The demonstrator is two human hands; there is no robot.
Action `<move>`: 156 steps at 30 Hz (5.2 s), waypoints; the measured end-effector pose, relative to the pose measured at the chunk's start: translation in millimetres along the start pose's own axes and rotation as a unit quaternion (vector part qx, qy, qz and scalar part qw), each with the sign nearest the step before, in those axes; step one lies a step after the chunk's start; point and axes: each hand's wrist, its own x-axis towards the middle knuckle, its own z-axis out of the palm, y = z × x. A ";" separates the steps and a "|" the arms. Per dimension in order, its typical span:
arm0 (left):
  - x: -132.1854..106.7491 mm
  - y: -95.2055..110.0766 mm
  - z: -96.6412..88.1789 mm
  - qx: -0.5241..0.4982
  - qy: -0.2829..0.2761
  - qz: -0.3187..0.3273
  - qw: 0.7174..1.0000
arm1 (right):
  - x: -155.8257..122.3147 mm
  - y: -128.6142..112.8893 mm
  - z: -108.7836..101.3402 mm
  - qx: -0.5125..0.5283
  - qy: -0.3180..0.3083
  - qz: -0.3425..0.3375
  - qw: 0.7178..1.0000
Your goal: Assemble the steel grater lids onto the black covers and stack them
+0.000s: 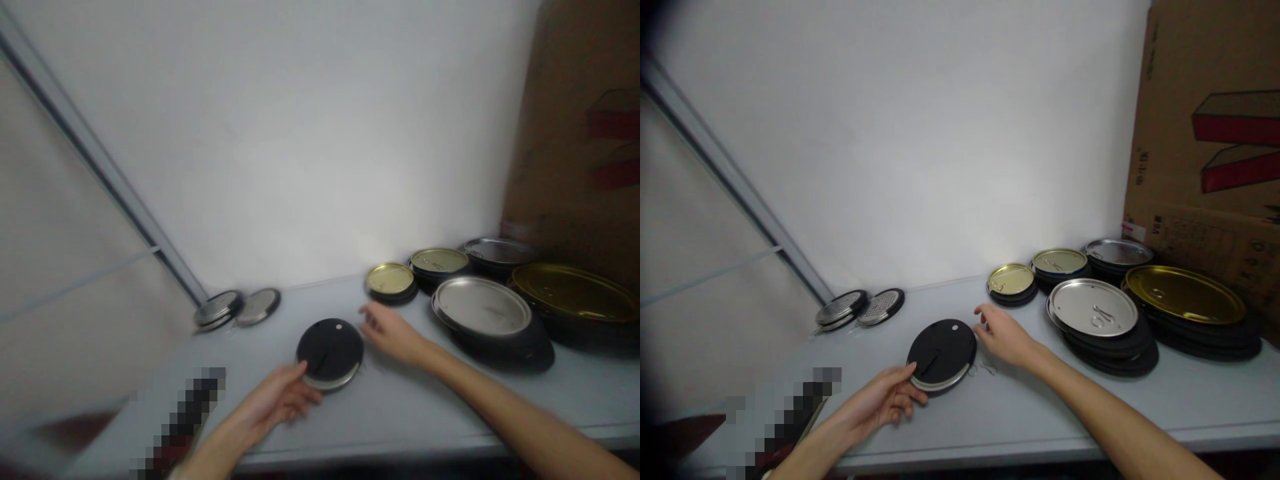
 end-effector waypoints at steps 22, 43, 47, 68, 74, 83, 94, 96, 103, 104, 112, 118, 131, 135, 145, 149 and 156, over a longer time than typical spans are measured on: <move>-4.3 11.5 66.5 -0.056 -0.127 0.007 0.990 | -63.1 -29.6 -45.8 -0.181 -0.249 0.086 0.947; 9.1 12.6 92.5 0.533 -0.012 0.352 0.769 | -34.5 -30.6 -40.3 0.097 -0.104 0.087 0.986; -3.7 36.9 100.9 0.368 0.002 0.383 0.847 | -23.6 -47.2 -38.0 0.188 -0.073 0.095 0.975; -7.2 50.0 89.5 0.406 0.060 0.490 0.769 | -28.6 -58.7 -31.3 0.299 -0.104 0.104 0.943; 2.4 43.4 96.1 0.446 0.024 0.447 0.775 | -33.6 -60.6 -39.4 0.039 -0.117 0.043 0.991; 3.2 28.8 81.6 0.529 -0.060 0.346 0.772 | -30.4 -49.9 -49.3 -0.061 -0.069 0.040 0.995; 6.6 16.0 85.3 0.578 -0.066 0.357 0.731 | -30.8 -50.1 -48.5 -0.043 -0.071 0.036 0.996; 0.0 21.7 87.2 0.560 -0.065 0.363 0.741 | -30.6 -50.4 -47.0 -0.033 -0.067 0.033 0.997; -11.6 46.9 92.3 0.358 -0.021 0.399 0.844 | -30.3 -60.8 -45.9 0.017 -0.040 0.017 0.999; -11.3 48.3 93.0 0.335 -0.015 0.394 0.856 | -30.4 -62.9 -45.5 0.022 -0.033 0.016 0.999; -9.1 50.2 98.2 0.260 0.028 0.413 0.872 | -29.6 -65.7 -36.3 0.142 0.028 0.026 0.989; -13.5 52.8 102.0 0.232 0.016 0.404 0.885 | -27.0 -63.7 -30.5 0.281 0.019 0.082 0.956; -15.6 54.6 97.5 0.225 -0.026 0.391 0.892 | -29.5 -67.7 -32.5 0.227 0.026 0.089 0.970; -14.8 56.2 94.9 0.183 -0.076 0.365 0.910 | -29.6 -74.8 -36.7 0.222 -0.019 0.058 0.973; -22.0 58.0 98.0 0.223 -0.051 0.407 0.884 | -29.8 -75.0 -43.9 0.198 -0.038 0.054 0.978; -21.5 55.5 97.8 0.280 -0.020 0.438 0.854 | -31.5 -76.1 -44.0 0.160 -0.031 0.047 0.985; -12.7 49.0 95.7 0.291 -0.005 0.457 0.841 | -33.5 -77.4 -41.5 0.107 -0.008 0.036 0.994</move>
